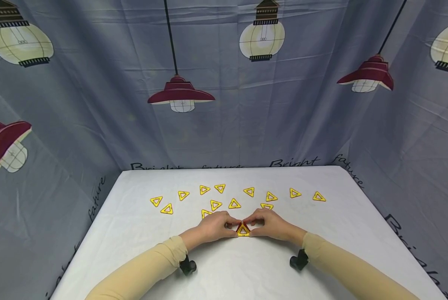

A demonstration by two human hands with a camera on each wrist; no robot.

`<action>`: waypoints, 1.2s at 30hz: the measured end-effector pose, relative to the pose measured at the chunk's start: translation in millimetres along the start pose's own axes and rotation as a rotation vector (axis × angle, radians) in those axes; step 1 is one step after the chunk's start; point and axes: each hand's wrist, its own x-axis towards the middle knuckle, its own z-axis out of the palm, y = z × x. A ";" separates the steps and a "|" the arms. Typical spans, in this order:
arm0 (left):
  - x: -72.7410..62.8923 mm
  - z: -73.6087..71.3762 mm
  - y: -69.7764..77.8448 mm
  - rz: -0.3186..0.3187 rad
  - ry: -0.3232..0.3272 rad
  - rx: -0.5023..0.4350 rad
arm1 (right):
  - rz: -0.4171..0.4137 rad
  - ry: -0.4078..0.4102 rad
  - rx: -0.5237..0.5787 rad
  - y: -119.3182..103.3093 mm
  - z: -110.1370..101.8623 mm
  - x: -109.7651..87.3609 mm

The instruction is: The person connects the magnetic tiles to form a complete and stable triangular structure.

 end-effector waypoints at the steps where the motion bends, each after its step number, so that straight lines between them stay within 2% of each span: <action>1: -0.1 -0.2 0.0 0.001 -0.001 0.000 | 0.000 0.000 0.001 0.0 0.1 -0.1; 17: 1.1 -3.6 -2.8 0.038 -0.011 0.005 | 0.033 -0.007 -0.004 -1.1 0.9 0.0; 28: 0.9 -3.7 -3.4 0.030 -0.017 0.011 | 0.043 -0.025 0.002 -2.0 -0.1 -0.2; 36: 0.1 -3.7 -3.4 0.051 -0.004 0.008 | 0.052 -0.020 -0.013 -1.3 -0.6 0.2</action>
